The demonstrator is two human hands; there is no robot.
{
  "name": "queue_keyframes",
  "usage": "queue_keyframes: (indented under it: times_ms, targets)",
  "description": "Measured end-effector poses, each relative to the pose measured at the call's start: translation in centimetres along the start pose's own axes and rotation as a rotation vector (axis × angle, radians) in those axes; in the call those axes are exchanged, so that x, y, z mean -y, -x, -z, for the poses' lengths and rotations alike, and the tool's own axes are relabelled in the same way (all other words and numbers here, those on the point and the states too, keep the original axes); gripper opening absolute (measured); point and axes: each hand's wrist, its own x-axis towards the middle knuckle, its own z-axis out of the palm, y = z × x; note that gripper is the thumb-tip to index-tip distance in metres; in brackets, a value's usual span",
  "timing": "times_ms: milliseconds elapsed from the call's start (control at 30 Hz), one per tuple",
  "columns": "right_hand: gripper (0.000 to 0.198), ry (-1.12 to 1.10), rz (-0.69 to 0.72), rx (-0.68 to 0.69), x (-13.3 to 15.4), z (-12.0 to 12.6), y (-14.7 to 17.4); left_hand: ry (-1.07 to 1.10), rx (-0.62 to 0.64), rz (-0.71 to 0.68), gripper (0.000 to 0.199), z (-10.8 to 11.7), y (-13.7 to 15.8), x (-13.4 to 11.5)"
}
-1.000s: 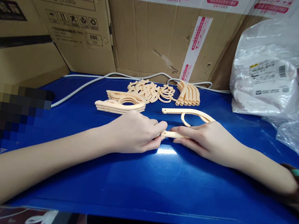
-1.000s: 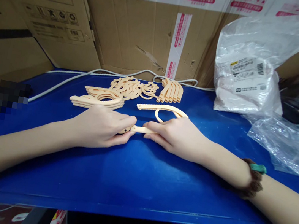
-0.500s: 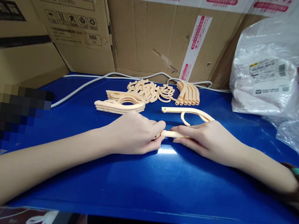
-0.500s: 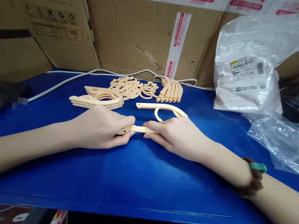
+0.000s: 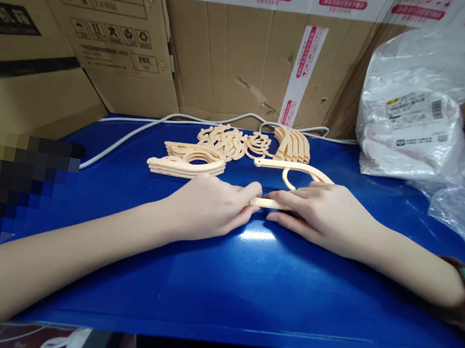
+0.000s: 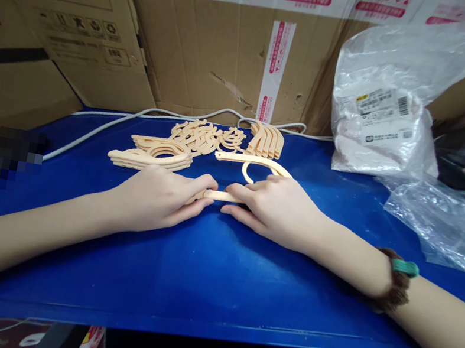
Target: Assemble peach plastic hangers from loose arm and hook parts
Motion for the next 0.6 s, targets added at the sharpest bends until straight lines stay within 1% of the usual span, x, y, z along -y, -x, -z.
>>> queue_keyframes:
  times_ms: [167, 300, 600]
  targets:
    - [0.043, 0.021, 0.020, -0.067, -0.2, 0.2, -0.1, -0.008, -0.002, 0.039, 0.019, 0.1, 0.0, 0.0]
    - [0.044, 0.006, 0.018, -0.077, -0.5, 0.3, -0.1, -0.010, -0.008, 0.063, 0.020, 0.2, -0.1, 0.0]
    - [0.034, -0.024, 0.042, -0.188, -1.2, 1.1, 0.1, -0.024, 0.035, 0.081, 0.022, 0.2, -0.1, 0.1]
